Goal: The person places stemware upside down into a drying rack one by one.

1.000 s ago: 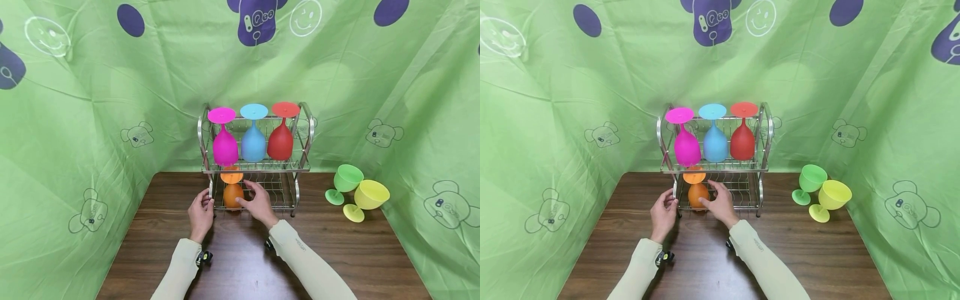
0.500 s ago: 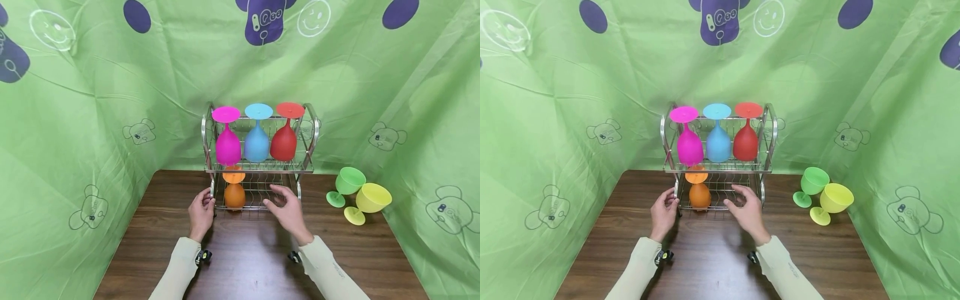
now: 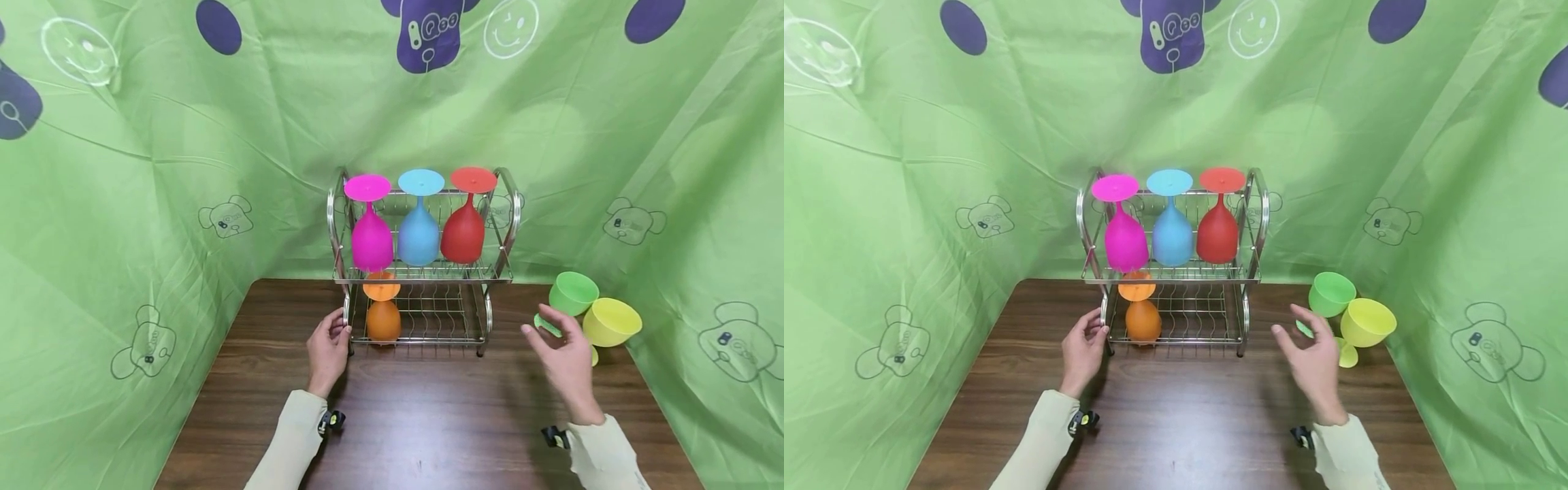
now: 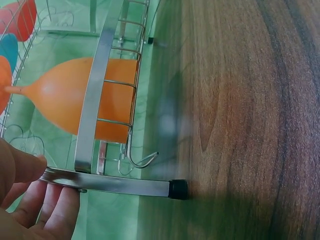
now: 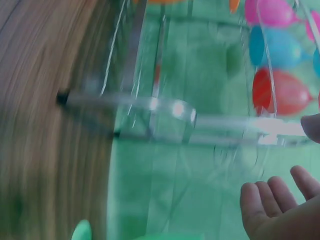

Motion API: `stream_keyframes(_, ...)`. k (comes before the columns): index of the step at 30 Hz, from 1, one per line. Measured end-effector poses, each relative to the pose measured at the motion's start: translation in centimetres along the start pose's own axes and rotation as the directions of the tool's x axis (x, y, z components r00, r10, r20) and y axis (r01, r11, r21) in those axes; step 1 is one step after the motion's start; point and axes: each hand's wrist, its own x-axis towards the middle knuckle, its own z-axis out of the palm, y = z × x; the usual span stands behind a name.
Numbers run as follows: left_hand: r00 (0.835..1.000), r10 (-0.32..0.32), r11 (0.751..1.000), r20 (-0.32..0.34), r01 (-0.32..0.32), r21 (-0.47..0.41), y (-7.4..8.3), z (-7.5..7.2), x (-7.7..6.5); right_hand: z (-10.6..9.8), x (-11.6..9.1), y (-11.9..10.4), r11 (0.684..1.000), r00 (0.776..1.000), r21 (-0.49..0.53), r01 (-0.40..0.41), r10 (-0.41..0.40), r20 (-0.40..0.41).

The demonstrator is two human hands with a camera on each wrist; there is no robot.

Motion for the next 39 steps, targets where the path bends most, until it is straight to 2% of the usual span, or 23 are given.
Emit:
stream_keyframes(4, 1.000, 0.004, 1.000, -0.003, -0.004, -0.005, 0.0, 0.1, 0.1, -2.6, 0.7, 1.6, 1.000, 0.991, -0.011, 0.001, -0.003, -0.135)
stream_keyframes(9, 1.000, 0.011, 1.000, -0.016, -0.011, -0.012, -0.1, 0.1, -0.1, -5.3, 1.3, 3.7, 1.000, 0.969, 0.005, -0.020, 0.021, -0.248)
stream_keyframes(14, 1.000, 0.015, 0.999, -0.020, -0.016, -0.034, -0.1, 0.2, -0.2, -7.2, 2.0, 5.2, 0.998, 0.929, 0.024, -0.062, 0.066, -0.365)
stream_keyframes(17, 1.000, 0.014, 0.999, -0.014, -0.014, -0.037, -0.1, 0.2, -0.2, -8.1, 2.4, 6.1, 0.999, 0.902, 0.027, -0.042, 0.049, -0.429)
stream_keyframes(20, 1.000, 0.024, 0.999, -0.008, -0.024, -0.038, -0.1, 0.1, -0.2, -8.8, 3.0, 6.9, 0.998, 0.878, 0.027, -0.056, 0.062, -0.475)
stream_keyframes(23, 0.999, 0.033, 0.999, -0.005, -0.033, -0.033, -0.1, 0.1, -0.1, -9.3, 3.6, 7.7, 0.996, 0.862, 0.018, -0.089, 0.086, -0.500)
stream_keyframes(29, 0.999, 0.041, 0.999, -0.006, -0.041, -0.015, -0.1, 0.1, -0.1, -9.5, 4.5, 9.7, 0.982, 0.848, 0.038, -0.183, 0.177, -0.499)
stream_keyframes(31, 0.999, 0.042, 0.999, -0.001, -0.042, -0.015, -0.1, 0.1, -0.1, -9.4, 4.7, 10.4, 0.977, 0.844, 0.077, -0.199, 0.211, -0.494)
stream_keyframes(39, 0.999, 0.039, 0.998, -0.004, -0.039, -0.039, 0.0, 0.2, -0.2, -8.9, 5.3, 12.4, 0.973, 0.871, 0.135, -0.189, 0.229, -0.435)
